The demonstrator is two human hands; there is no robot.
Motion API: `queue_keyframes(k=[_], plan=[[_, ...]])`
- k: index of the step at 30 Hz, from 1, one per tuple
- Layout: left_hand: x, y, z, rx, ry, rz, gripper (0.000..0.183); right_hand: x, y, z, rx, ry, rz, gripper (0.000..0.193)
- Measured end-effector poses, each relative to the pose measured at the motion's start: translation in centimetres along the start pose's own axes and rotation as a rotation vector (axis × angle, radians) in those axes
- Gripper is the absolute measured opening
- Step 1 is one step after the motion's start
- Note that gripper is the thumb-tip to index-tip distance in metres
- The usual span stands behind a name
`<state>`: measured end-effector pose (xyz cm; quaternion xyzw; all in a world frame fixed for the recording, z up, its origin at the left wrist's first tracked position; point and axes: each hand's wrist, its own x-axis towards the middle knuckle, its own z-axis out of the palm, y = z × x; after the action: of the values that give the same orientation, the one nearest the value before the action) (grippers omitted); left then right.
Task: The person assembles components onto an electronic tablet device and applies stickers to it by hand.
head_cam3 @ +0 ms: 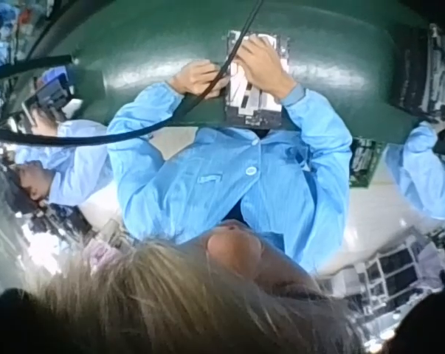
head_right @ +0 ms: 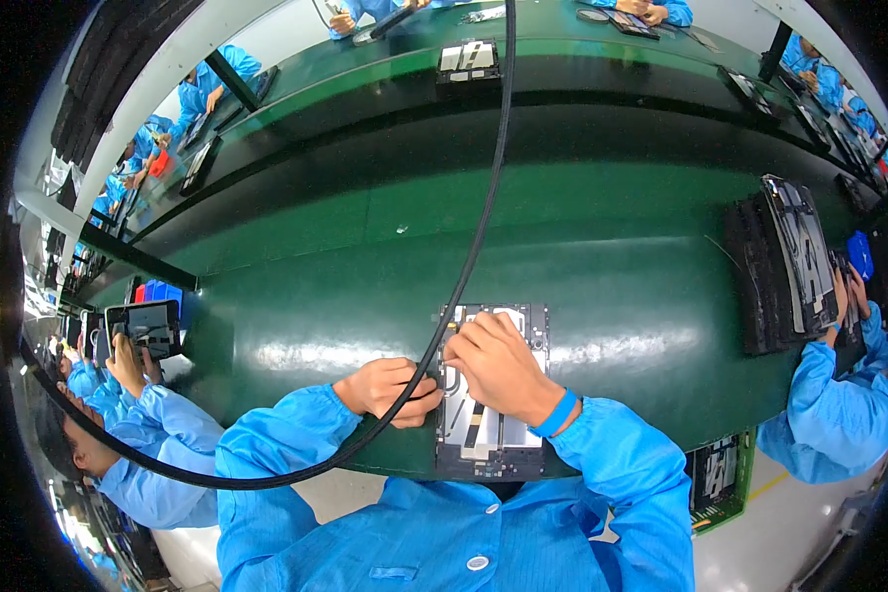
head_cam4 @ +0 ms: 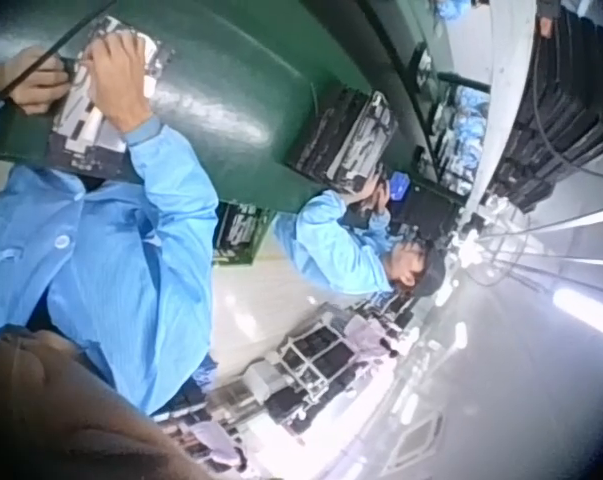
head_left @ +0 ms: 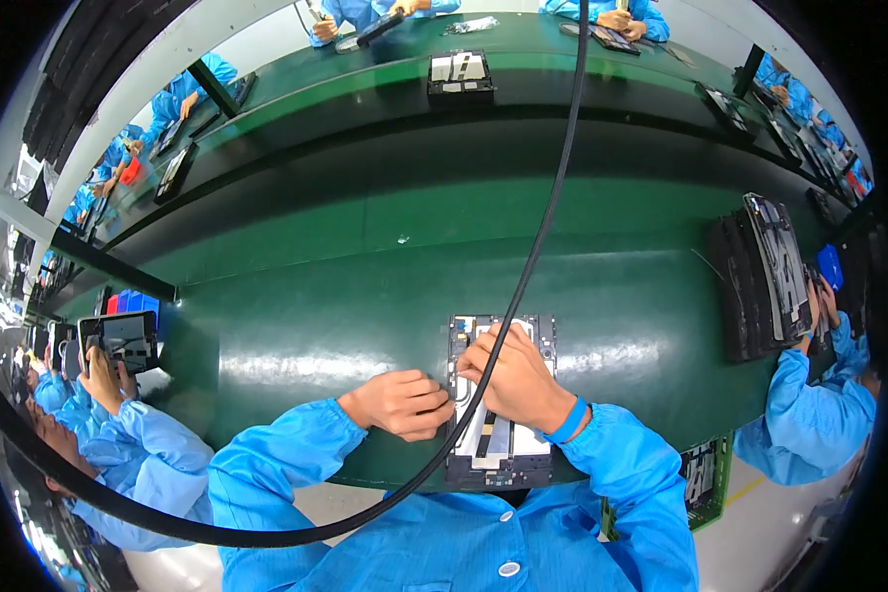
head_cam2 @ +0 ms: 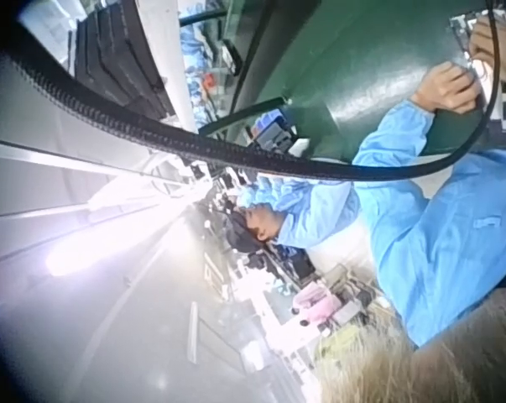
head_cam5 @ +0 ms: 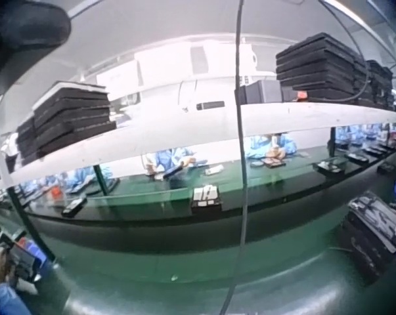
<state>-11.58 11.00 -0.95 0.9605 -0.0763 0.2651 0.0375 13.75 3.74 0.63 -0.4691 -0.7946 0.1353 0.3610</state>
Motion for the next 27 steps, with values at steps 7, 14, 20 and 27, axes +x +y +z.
queue_keyframes(k=[7, 14, 20, 27], plan=[[0.3, 0.1, -0.1, 0.040, 0.016, -0.033, 0.030, 0.0, 0.5, 0.2, 0.094, 0.029, 0.034, 0.010], [0.3, -0.4, -0.1, 0.009, 0.022, -0.052, 0.033, 0.3, 0.7, 0.2, 0.143, 0.021, 0.070, 0.009], [0.9, -1.8, -0.3, 0.032, 0.000, -0.009, 0.033, 0.5, 0.9, 0.2, 0.197, 0.021, 0.119, 0.006], [1.5, -2.9, -0.4, -0.022, 0.050, -0.009, 0.032, 0.6, 1.1, 0.6, 0.251, 0.025, 0.149, 0.007]])
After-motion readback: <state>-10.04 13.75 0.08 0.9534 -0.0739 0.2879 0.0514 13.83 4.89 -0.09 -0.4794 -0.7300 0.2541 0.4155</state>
